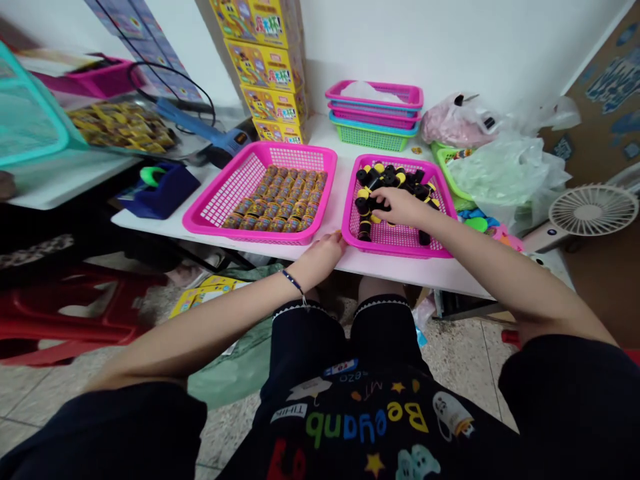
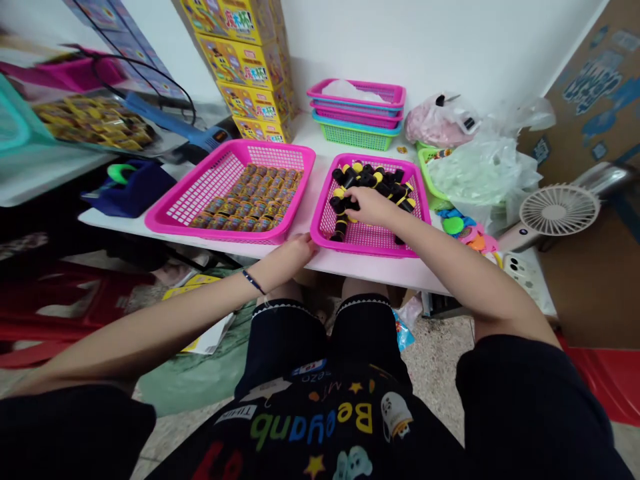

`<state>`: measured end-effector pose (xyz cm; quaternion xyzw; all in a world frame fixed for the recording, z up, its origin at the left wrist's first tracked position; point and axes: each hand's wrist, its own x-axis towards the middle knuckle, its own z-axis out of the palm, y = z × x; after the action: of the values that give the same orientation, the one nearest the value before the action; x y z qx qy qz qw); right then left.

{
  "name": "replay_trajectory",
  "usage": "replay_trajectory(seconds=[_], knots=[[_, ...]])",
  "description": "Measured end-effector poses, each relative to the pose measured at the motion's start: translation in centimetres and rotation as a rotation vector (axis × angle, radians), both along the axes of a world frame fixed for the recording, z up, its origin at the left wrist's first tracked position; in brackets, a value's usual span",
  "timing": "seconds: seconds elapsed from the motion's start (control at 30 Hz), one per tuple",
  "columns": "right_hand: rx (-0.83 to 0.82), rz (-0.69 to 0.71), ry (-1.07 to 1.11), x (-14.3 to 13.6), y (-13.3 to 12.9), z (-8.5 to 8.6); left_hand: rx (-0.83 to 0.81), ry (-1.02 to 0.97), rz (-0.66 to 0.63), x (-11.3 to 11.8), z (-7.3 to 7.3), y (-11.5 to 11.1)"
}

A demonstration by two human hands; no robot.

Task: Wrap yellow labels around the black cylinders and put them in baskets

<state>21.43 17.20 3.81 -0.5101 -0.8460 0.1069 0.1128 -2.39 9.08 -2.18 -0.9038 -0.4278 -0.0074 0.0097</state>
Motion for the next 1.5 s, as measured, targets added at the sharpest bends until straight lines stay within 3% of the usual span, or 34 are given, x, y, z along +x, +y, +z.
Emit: replay_trajectory(seconds=[0.13,0.23,0.37,0.5,0.67,0.83,0.97,1.07,1.2,1.27,1.37,1.5], knots=[[-0.035,-0.036,-0.043,-3.2,0.7,-0.9,0.009,0.044,0.014,0.4,0.0,0.4],[-0.019,-0.032,-0.03,-3.8,0.7,-1.0,0.002,0.077,0.01,0.6,0.6,-0.3],[0.051,-0.01,0.057,-2.6,0.0,0.2,-0.017,0.119,0.001,0.7,1.0,-1.4],[0.156,-0.048,0.378,-0.4,-2.9,1.2,-0.023,0.086,0.017,-0.4,1.2,-2.8],[0.127,0.003,0.854,1.0,-10.3,-0.1,-0.082,-0.158,0.044,-2.9,0.5,-4.0],[0.105,-0.012,1.069,0.1,-16.6,-2.6,-0.116,-0.424,0.141,-3.7,-0.1,-4.0],[0.106,-0.095,1.142,-0.8,-18.7,-3.4,-0.194,-0.989,0.239,-2.9,0.5,-5.4],[0.034,-0.104,1.202,-1.3,-19.3,-2.9,-0.394,-1.362,0.174,-1.7,0.7,-7.1],[-0.012,-0.09,1.245,-1.7,-19.6,-2.2,-0.609,-1.667,0.134,-0.1,0.3,-8.9],[0.015,-0.087,1.233,-1.9,-19.6,-2.0,-0.718,-1.717,0.191,0.5,0.3,-9.5],[0.037,-0.095,1.222,-2.3,-19.7,-1.8,-0.78,-1.639,0.248,0.7,0.2,-10.1],[-0.012,-0.131,1.25,-2.6,-19.5,-1.7,-0.746,-1.459,0.147,0.1,-0.3,-10.3]])
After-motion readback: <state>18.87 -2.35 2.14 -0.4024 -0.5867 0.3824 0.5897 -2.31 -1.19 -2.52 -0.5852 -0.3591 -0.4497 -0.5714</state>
